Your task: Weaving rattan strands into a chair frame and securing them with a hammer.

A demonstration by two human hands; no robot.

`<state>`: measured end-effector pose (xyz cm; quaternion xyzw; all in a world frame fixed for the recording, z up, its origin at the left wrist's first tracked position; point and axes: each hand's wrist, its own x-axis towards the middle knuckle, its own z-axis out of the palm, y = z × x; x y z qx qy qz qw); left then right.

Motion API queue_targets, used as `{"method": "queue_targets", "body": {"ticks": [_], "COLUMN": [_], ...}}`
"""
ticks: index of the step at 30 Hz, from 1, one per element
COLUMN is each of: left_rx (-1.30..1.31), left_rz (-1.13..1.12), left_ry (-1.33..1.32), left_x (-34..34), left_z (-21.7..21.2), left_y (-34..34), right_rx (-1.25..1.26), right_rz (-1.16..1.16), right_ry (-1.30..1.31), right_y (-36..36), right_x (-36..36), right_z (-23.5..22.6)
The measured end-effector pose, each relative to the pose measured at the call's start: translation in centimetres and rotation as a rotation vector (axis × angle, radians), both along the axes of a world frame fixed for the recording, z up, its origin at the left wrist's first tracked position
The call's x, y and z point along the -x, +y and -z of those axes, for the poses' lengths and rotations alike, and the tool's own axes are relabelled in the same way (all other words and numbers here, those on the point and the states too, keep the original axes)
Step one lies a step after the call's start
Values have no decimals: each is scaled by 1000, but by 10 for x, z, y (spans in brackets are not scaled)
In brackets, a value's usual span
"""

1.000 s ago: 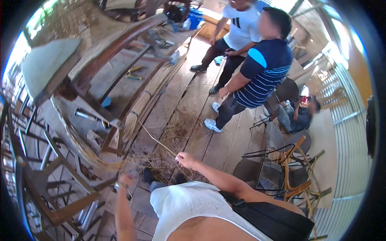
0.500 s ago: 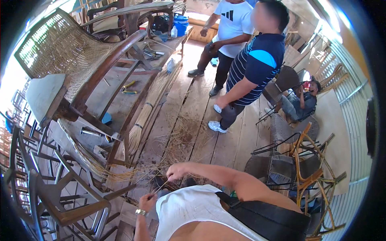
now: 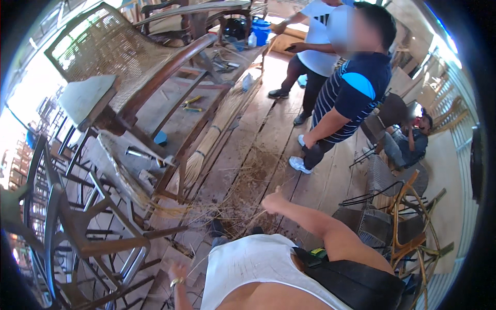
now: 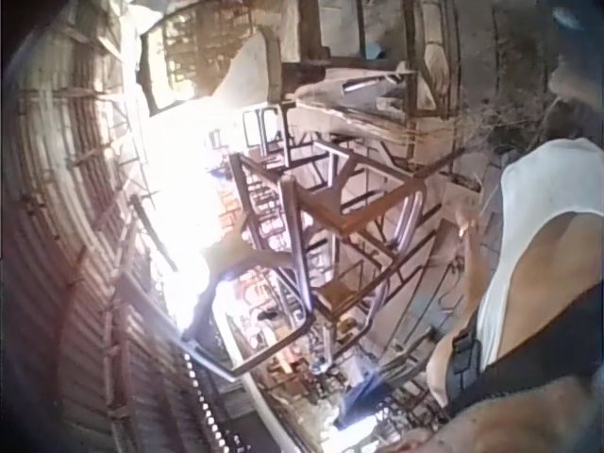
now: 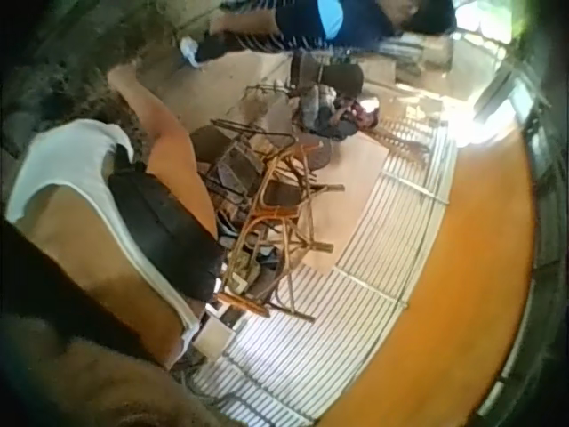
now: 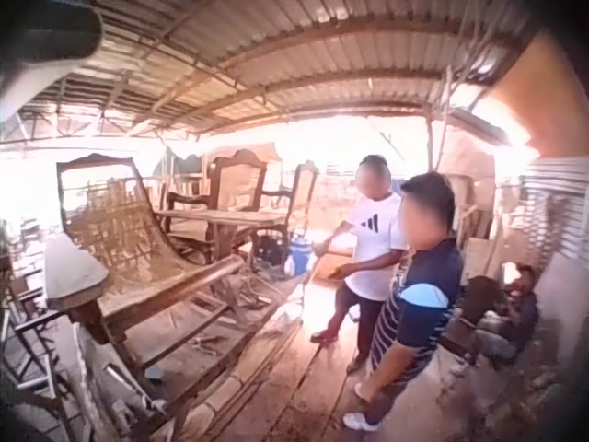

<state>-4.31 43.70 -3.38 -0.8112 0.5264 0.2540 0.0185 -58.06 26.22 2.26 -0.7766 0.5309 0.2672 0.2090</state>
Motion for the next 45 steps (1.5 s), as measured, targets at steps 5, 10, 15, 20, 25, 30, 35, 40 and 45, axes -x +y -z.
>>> {"method": "queue_targets", "body": {"ticks": [5, 10, 15, 20, 25, 30, 35, 40, 45], "left_rx": [325, 112, 213, 185, 368, 81, -80, 329, 342], "left_rz": [253, 74, 87, -141, 39, 70, -515, -598, -814], "left_ry": [701, 1052, 376, -189, 13, 888, 1615, 1480, 1435], "left_x": [193, 172, 39, -43, 80, 206, 279, 220, 48], "left_z": [-67, -72, -58, -22, -75, -55, -83, -63, -8], "left_y": [-91, -104, -89, -66, -97, -118, -129, -156, -147], "right_rx": [20, -106, -73, -33, -96, -326, -371, -154, -211], "right_rz": [-139, -120, 27, 262, 392, 519, 528, 413, 623], "right_ry": [-657, -919, -627, -576, -824, -1070, -1245, -981, -685], "right_y": [5, -24, -51, -33, -19, -10, 10, 24, 45], "right_x": [-95, -84, 47, 81, 24, -31, -68, -7, 179], "right_z": [-39, -68, -29, -50, -43, -43, -14, 9, 15]}}
